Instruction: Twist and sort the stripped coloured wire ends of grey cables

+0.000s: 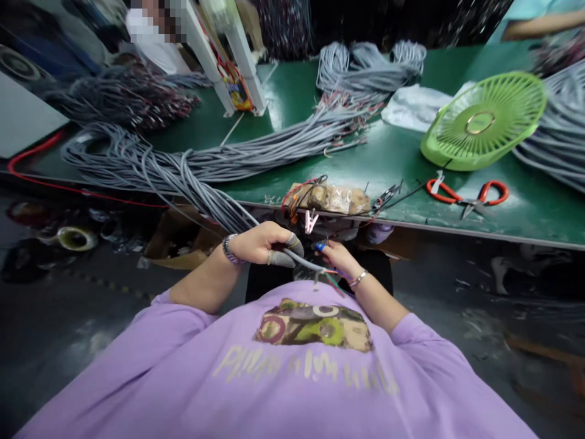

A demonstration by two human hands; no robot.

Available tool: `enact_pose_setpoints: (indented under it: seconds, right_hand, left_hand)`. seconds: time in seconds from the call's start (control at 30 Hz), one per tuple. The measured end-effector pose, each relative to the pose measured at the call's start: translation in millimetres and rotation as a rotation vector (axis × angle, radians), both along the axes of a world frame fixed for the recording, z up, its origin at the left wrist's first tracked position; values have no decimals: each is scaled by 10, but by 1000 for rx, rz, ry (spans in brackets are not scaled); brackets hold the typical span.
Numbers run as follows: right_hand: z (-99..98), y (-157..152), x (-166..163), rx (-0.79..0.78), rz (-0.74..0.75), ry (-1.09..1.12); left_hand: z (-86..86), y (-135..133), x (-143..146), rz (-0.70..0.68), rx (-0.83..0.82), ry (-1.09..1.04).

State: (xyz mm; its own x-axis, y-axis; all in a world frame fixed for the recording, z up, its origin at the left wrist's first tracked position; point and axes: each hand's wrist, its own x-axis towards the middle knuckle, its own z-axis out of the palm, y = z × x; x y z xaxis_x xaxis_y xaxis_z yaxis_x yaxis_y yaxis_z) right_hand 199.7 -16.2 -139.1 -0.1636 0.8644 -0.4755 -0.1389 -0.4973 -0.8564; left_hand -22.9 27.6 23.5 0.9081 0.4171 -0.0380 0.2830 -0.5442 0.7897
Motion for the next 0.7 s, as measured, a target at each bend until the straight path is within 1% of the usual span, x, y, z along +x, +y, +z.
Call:
enact_pose_setpoints:
  seconds: [0.03, 0.07, 0.1, 0.2, 0.27, 0.33, 0.4, 0.47, 0.57, 0.7]
  right_hand:
    - [8, -14, 15, 3, -9, -4]
    - [20, -31, 30, 8, -22, -8]
    - [37, -50, 43, 15, -37, -11]
    - [122, -112, 66, 34, 7, 35]
    - [204, -146, 63, 78, 17, 136]
    - [297, -167, 44, 137, 23, 270]
    - [381, -175, 13, 176, 72, 385]
    - [436, -177, -21, 179, 137, 426]
    - [447, -174, -58, 177, 149, 355]
    - [428, -167, -52, 155, 58, 206]
  left_hand:
    - [-134, -78, -3, 24, -45, -20]
    - [-284, -156, -21, 80, -70, -43]
    - [-440, -237, -53, 172, -76, -62]
    - [-852, -494, -192, 490, 27, -29]
    - [-1031, -648, -279, 619, 151, 24]
    - [-1137, -760, -334, 669, 288, 85]
    - [-1199, -824, -352, 683, 404, 136]
    - [-1240, -847, -342, 700, 480, 158]
    - [-1289, -836, -311, 729, 547, 140]
    - [-1339, -809, -286, 711, 597, 125]
